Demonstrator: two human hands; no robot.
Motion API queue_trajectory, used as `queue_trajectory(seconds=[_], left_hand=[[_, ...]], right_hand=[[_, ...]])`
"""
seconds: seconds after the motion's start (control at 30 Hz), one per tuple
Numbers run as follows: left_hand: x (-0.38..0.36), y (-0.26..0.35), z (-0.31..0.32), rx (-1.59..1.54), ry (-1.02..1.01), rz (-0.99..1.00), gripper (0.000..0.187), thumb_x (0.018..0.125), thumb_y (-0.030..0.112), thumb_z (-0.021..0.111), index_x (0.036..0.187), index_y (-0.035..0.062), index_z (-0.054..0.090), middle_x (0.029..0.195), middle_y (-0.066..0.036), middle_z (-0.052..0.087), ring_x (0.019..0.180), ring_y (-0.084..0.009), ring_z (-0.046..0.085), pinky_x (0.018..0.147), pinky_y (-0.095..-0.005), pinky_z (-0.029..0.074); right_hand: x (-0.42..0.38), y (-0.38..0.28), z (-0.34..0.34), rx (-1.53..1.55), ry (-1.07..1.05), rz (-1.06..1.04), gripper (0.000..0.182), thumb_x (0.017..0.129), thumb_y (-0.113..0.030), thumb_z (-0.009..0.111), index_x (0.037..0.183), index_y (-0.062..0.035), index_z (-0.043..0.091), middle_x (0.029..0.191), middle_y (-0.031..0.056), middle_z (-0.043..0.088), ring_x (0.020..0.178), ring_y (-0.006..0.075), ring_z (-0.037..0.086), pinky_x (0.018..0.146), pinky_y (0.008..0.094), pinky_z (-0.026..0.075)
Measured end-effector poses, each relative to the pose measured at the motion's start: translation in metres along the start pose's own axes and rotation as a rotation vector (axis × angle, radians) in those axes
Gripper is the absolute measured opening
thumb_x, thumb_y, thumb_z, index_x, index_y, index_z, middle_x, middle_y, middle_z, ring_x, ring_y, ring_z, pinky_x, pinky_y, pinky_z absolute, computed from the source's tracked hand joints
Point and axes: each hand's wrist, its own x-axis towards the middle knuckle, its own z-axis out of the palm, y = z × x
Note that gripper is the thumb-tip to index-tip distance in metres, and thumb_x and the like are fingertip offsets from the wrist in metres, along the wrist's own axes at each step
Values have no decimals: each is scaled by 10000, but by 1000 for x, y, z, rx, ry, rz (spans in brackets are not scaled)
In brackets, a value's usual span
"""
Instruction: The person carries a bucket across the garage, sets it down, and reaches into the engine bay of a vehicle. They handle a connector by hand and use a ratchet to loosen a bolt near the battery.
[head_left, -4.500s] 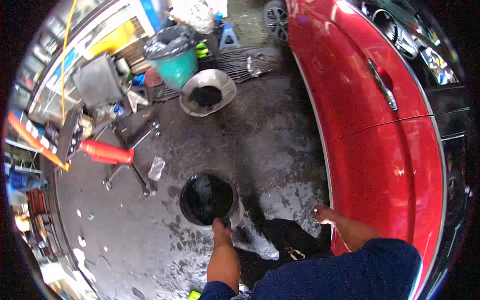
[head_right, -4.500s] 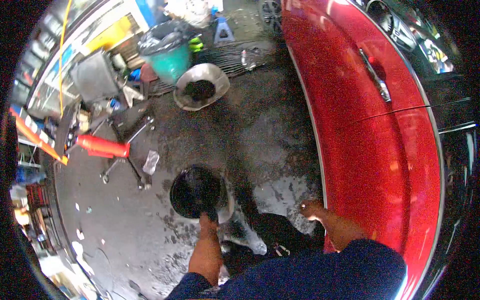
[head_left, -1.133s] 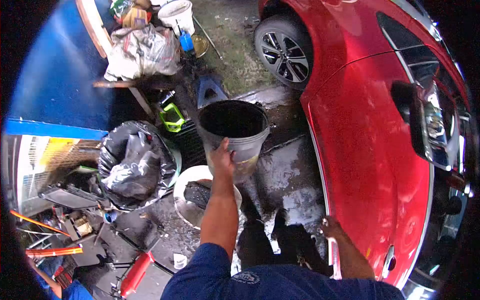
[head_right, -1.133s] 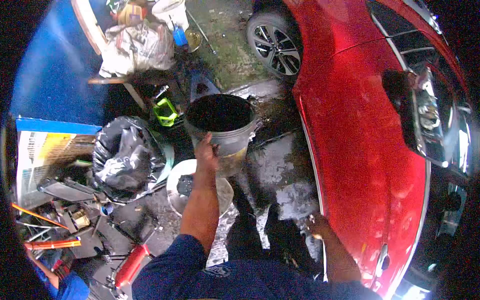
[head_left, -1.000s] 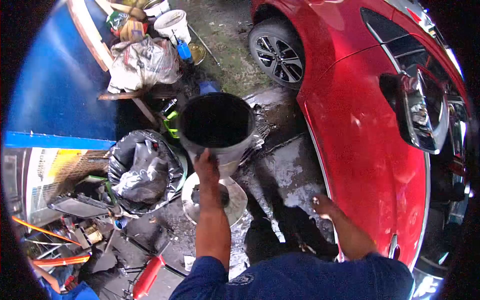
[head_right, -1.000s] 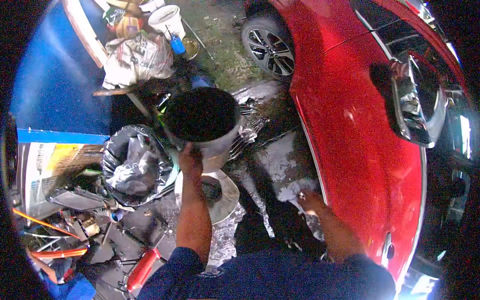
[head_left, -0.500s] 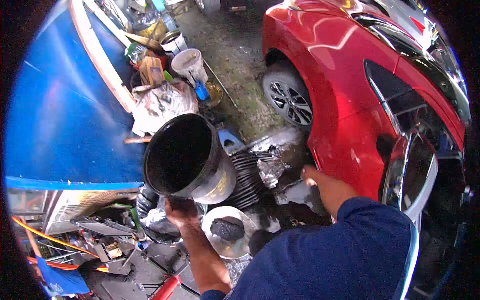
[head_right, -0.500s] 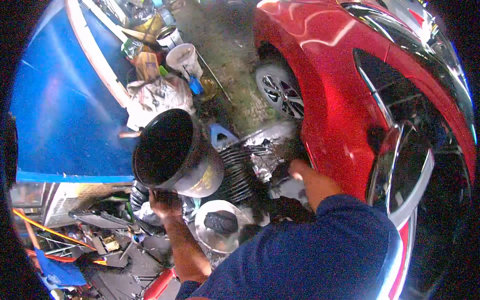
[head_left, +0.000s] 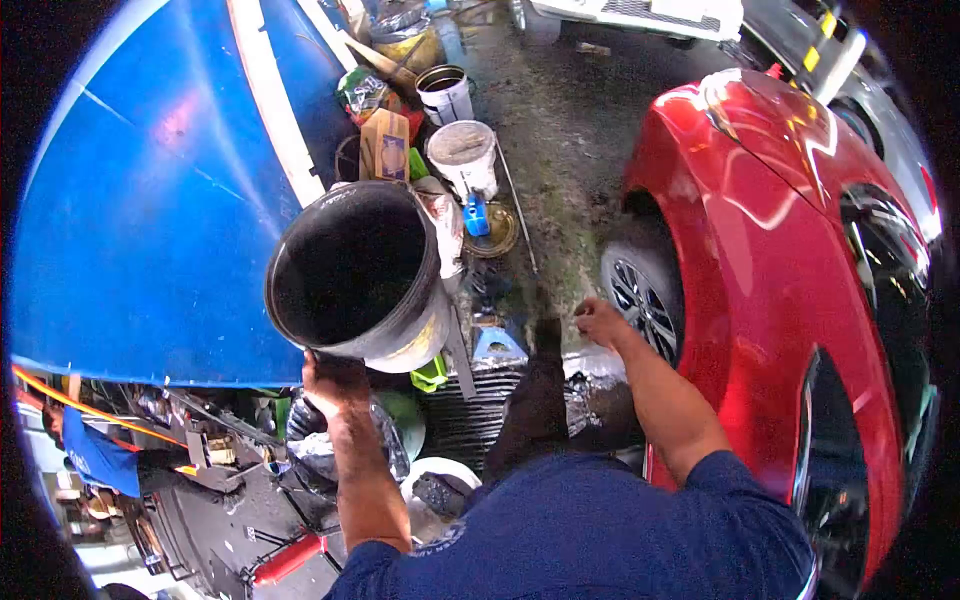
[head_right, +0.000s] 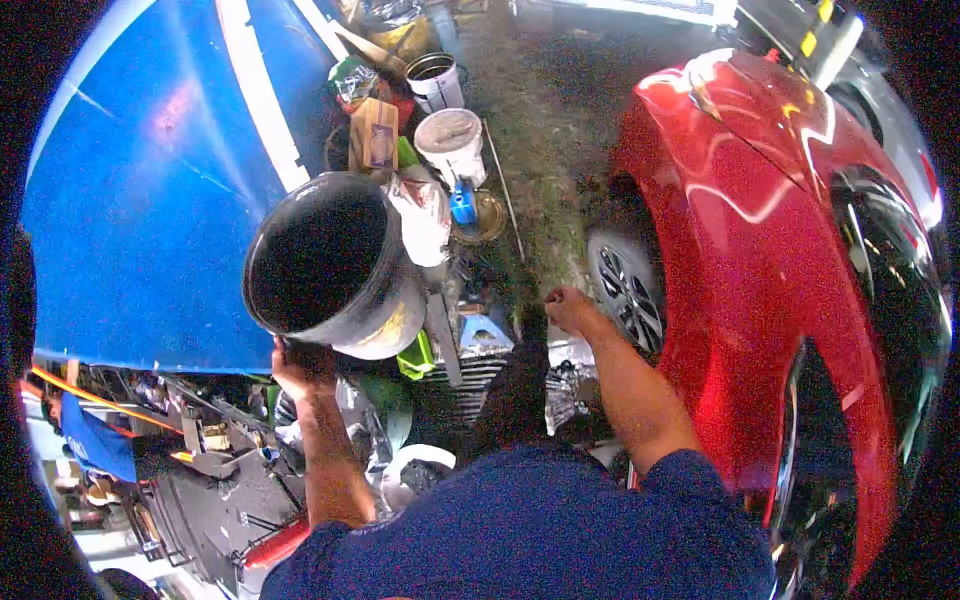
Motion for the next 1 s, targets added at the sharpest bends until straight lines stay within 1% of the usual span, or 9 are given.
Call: queue_trajectory(seconds=[0.17,0.3,0.37,0.47,0.57,0.77,0.83,0.87,1.0], left_hand=[[119,-68,90,93,-22,-33,474,827,370,515,1204,84,541,1242,-113,540,1159,-306,480,1006,-452,348],[252,-108,107,386,69,68,306,816,347,550,996,106,605,963,-56,628,878,-225,577,771,-380,451],[288,-132,209,246,166,-49,195,800,332,585,808,137,596,688,21,598,582,-145,532,527,-293,408],[345,-166,312,287,72,-91,225,803,357,595,843,136,602,771,-8,643,608,-161,567,522,-303,437],[417,-220,385,376,18,-75,225,811,342,594,728,132,607,647,-5,623,555,-151,552,527,-303,435],[553,-358,516,251,-223,-232,256,813,342,585,666,133,603,579,6,597,491,-140,505,540,-290,399],[590,-408,569,326,-133,-225,269,815,360,578,689,126,622,590,3,608,493,-142,506,547,-291,400],[609,-430,589,338,-162,-283,291,830,367,552,716,115,642,611,-6,628,494,-145,509,559,-295,411],[688,-516,653,410,-269,-421,296,832,371,545,726,112,644,681,-16,655,544,-136,535,589,-299,433]], right_hand=[[163,-34,-74,-18,52,-37,290,743,-106,601,1009,11,589,741,78,595,605,155,567,510,293,455],[240,-88,-151,-207,175,-18,255,752,-116,606,982,-8,582,729,63,587,594,147,551,499,297,450],[232,-135,-181,495,119,-23,178,769,-111,606,919,-23,570,696,48,559,572,131,527,470,290,425],[247,-160,-209,591,134,-130,145,787,-91,600,913,-40,550,679,35,538,554,119,505,454,278,403],[285,-185,-239,729,126,-73,173,802,-45,582,965,-54,525,674,25,527,548,106,484,455,257,387],[455,-226,-323,430,354,-215,206,781,-30,567,985,-19,546,732,42,562,613,118,532,522,261,428],[503,-255,-356,631,357,-242,216,779,-52,560,988,3,556,738,48,569,630,121,542,548,269,444],[523,-267,-376,430,501,-234,261,784,-88,564,1023,17,550,744,54,576,629,120,542,552,270,446],[537,-319,-460,491,480,-150,324,780,-137,579,1069,6,551,747,53,586,647,118,550,559,276,455]])
